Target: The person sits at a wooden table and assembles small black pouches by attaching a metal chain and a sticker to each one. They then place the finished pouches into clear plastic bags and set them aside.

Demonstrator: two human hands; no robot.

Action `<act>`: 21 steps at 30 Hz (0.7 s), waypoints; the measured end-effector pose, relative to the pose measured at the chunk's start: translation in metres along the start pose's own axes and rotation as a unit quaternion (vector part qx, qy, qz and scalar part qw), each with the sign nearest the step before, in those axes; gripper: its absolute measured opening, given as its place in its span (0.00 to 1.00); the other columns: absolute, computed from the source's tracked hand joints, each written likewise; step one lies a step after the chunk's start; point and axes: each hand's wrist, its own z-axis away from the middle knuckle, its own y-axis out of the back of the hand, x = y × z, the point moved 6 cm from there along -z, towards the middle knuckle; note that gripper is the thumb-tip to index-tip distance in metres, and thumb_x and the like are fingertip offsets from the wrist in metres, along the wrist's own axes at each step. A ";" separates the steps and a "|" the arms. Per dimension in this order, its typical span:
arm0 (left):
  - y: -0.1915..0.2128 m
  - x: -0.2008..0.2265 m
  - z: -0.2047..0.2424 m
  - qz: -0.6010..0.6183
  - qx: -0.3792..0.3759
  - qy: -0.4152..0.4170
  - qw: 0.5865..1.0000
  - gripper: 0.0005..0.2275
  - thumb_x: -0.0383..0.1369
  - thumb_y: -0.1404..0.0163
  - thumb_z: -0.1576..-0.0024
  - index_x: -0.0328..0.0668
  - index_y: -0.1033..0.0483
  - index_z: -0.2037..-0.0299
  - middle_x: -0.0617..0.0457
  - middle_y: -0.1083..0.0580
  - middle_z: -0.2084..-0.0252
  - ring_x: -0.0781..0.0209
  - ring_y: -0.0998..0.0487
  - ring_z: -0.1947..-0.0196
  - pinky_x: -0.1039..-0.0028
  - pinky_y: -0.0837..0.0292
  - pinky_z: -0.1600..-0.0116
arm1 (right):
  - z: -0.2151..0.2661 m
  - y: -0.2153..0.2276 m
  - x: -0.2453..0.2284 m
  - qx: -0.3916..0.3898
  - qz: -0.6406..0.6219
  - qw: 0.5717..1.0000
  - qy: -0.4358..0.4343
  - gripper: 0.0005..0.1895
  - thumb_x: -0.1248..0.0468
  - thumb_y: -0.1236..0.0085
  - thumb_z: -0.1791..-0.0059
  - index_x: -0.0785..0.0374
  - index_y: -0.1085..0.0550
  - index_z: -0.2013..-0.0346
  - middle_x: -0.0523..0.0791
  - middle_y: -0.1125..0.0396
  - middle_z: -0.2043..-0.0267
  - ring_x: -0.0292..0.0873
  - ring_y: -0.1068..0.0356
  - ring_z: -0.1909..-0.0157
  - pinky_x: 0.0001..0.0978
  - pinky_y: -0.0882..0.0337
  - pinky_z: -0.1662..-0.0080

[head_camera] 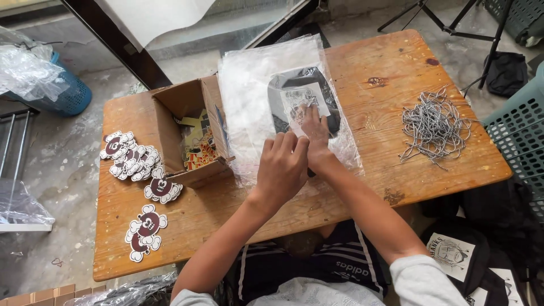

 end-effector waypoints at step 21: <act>0.006 -0.004 0.025 0.024 -0.032 -0.022 0.999 0.06 0.30 0.49 0.52 0.44 0.31 0.66 0.53 0.40 0.70 0.51 0.33 0.69 0.66 0.37 0.65 | 0.027 -0.002 -0.007 0.118 -0.085 0.980 -0.133 0.48 0.24 0.62 0.53 0.61 0.31 0.40 0.57 0.41 0.33 0.64 0.48 0.28 0.57 0.45 0.32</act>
